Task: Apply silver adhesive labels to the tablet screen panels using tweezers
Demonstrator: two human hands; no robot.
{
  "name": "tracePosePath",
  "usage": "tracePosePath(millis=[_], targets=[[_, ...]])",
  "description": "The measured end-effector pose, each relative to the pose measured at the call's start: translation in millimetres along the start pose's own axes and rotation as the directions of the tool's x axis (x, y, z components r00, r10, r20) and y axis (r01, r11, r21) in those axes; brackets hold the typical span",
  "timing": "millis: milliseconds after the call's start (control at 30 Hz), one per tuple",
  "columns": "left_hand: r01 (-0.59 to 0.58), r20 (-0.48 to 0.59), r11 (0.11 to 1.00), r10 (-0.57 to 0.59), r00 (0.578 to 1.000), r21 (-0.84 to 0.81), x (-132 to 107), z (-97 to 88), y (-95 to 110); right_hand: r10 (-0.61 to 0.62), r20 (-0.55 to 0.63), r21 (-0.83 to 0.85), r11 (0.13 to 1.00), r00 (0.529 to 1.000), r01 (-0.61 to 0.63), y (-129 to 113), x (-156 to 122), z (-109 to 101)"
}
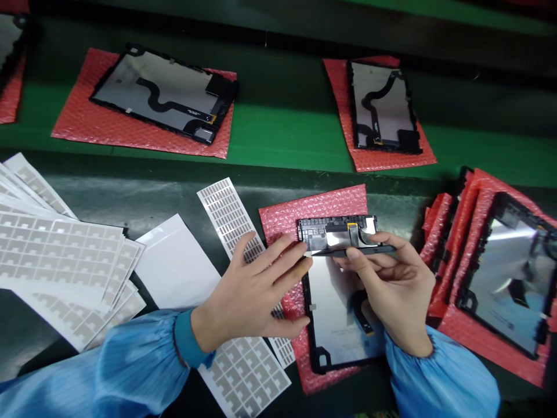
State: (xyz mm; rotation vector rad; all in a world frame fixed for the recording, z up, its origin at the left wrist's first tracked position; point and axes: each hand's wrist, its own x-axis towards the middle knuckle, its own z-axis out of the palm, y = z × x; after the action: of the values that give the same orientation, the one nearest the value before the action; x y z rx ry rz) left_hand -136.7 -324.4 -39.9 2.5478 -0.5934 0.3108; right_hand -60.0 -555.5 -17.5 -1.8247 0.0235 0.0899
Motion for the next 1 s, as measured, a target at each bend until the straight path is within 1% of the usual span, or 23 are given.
tracePosePath(millis=[67, 167, 233, 300, 333, 400, 433, 467, 500, 533, 567, 600, 633, 667, 700, 733, 800, 867, 933, 1000], targets=[[0.006, 0.051, 1.0, -0.007, 0.999, 0.006, 2.0, 1.1, 0.0, 0.008, -0.02, -0.019, 1.0, 1.0, -0.008, 1.3, 1.5, -0.5], [0.019, 0.082, 1.0, -0.019, 0.996, 0.008, 4.6, 0.7, 2.3, 0.029, -0.073, -0.001, 1.0, 0.997, -0.029, 1.3, 4.8, -4.3], [0.019, 0.094, 1.0, -0.02, 0.995, 0.016, 3.0, -2.0, 4.7, 0.037, -0.051, 0.044, 0.998, 0.998, -0.035, -2.1, 4.8, -9.8], [0.046, 0.099, 0.997, -0.051, 0.994, 0.056, -3.3, -7.8, 4.9, 0.008, 0.018, 0.034, 0.999, 1.0, -0.009, -9.0, 1.3, -17.0], [0.074, 0.101, 0.993, -0.083, 0.991, 0.087, -8.1, -12.0, 3.2, -0.016, 0.061, -0.004, 1.0, 0.998, 0.016, -13.5, -1.6, -20.7], [0.135, 0.112, 0.98, -0.152, 0.982, 0.147, -19.2, -23.0, -5.4, -0.078, 0.159, -0.11, 0.989, 0.984, 0.096, -23.2, -8.5, -26.9], [0.149, 0.124, 0.975, -0.17, 0.978, 0.164, -24.8, -29.6, -11.9, -0.111, 0.22, -0.153, 0.977, 0.969, 0.147, -27.5, -11.9, -28.8], [0.145, 0.136, 0.975, -0.169, 0.976, 0.171, -29.9, -36.6, -19.1, -0.136, 0.302, -0.178, 0.964, 0.944, 0.196, -31.0, -15.1, -29.6], [0.123, 0.147, 0.978, -0.149, 0.978, 0.168, -34.5, -43.8, -25.8, -0.158, 0.396, -0.183, 0.952, 0.905, 0.246, -33.4, -17.7, -29.1], [0.091, 0.153, 0.983, -0.116, 0.981, 0.16, -38.6, -50.5, -30.8, -0.169, 0.498, -0.173, 0.942, 0.85, 0.289, -34.4, -20.0, -27.1], [0.064, 0.142, 0.986, -0.085, 0.986, 0.151, -42.7, -56.2, -33.0, -0.176, 0.592, -0.156, 0.932, 0.786, 0.327, -34.1, -21.8, -23.9], [0.056, 0.107, 0.988, -0.072, 0.992, 0.142, -46.8, -60.4, -31.7, -0.178, 0.67, -0.14, 0.923, 0.721, 0.358, -32.5, -23.5, -19.6], [0.072, 0.053, 0.989, -0.079, 0.995, 0.133, -51.5, -62.6, -26.9, -0.18, 0.726, -0.129, 0.912, 0.664, 0.389, -30.0, -25.2, -14.6], [0.104, -0.013, 0.987, -0.103, 0.995, 0.12, -56.8, -62.5, -19.0, -0.186, 0.758, -0.122, 0.901, 0.625, 0.417, -26.8, -27.2, -9.2], [0.147, -0.079, 0.984, -0.139, 0.987, 0.102, -62.8, -60.4, -9.1, -0.196, 0.773, -0.118, 0.889, 0.603, 0.441, -23.2, -29.4, -4.0], [0.186, -0.134, 0.979, -0.174, 0.976, 0.081, -69.2, -56.4, 1.6, -0.202, 0.781, -0.115, 0.884, 0.591, 0.454, -19.8, -31.9, 0.8], [0.222, -0.184, 0.974, -0.21, 0.96, 0.052, -81.9, -45.4, 20.2, -0.203, 0.781, -0.089, 0.9, 0.59, 0.427, -14.7, -37.5, 8.2], [0.223, -0.2, 0.974, -0.21, 0.957, 0.043, -91.7, -34.5, 30.5, -0.192, 0.776, -0.05, 0.931, 0.601, 0.361, -13.1, -43.2, 13.1], [0.218, -0.213, 0.975, -0.204, 0.955, 0.045, -97.0, -26.9, 32.5, -0.199, 0.762, -0.011, 0.947, 0.616, 0.32, -14.3, -47.8, 17.2], [0.219, -0.222, 0.975, -0.205, 0.953, 0.038, -98.8, -23.3, 30.0, -0.232, 0.727, 0.015, 0.946, 0.647, 0.323, -16.2, -50.9, 21.9]])
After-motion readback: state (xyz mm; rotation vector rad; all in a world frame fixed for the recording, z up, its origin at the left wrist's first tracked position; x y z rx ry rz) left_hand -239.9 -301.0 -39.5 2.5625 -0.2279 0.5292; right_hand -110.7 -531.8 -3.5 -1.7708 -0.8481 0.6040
